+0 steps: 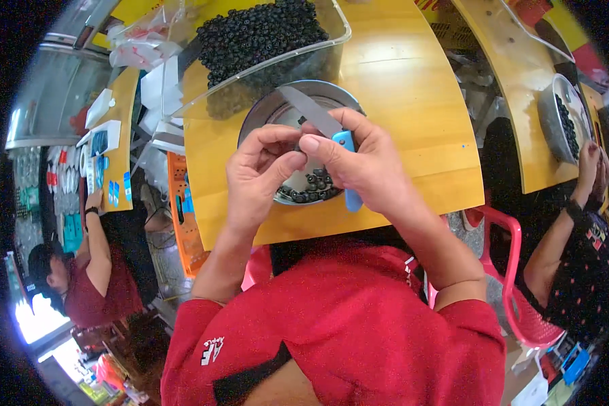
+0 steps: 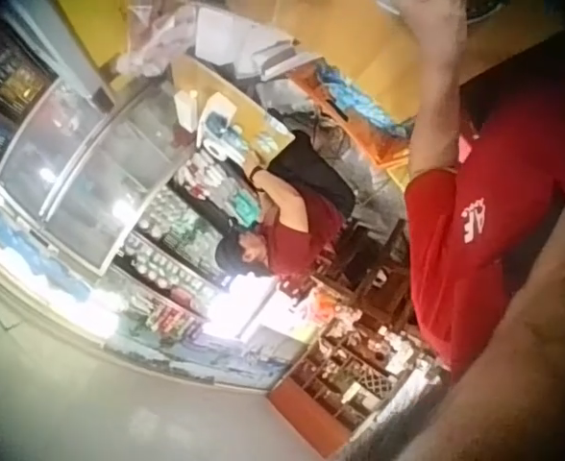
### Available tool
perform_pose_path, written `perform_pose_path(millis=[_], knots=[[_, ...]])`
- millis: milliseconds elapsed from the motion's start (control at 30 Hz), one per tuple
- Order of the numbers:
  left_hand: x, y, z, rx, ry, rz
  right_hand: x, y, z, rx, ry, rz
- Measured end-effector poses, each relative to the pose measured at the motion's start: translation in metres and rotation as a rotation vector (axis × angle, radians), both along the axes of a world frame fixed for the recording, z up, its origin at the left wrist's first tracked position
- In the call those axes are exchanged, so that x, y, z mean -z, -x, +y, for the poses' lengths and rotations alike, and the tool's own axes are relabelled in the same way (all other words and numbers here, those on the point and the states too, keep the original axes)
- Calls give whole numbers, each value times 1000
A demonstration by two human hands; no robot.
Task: The person is using a small knife to remove seeds or pits from dark fruits (likely dates).
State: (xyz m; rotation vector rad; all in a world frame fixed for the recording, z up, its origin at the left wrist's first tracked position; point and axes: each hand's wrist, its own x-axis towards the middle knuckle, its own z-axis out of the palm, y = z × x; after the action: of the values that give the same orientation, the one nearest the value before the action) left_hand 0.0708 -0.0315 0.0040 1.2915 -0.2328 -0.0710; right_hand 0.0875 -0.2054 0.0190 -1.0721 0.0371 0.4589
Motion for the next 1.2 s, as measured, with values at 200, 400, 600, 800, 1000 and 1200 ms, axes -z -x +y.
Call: perform_pose_path(millis=[200,400,600,800,1000,1200], knots=[[1,-12,22,122,16,61,-3,4,14,82,85,-31],[7,-16,19,145,143,238,-3,6,19,170,289,-117],[15,-21,5,102,163,289,4,-8,10,194,315,-212],[15,-21,-14,221,414,363,1,-13,-12,86,241,-101],[11,-19,-27,265,604,434,9,-11,-23,145,160,-241],[4,-13,-33,129,532,384,4,4,-29,70,219,-447]])
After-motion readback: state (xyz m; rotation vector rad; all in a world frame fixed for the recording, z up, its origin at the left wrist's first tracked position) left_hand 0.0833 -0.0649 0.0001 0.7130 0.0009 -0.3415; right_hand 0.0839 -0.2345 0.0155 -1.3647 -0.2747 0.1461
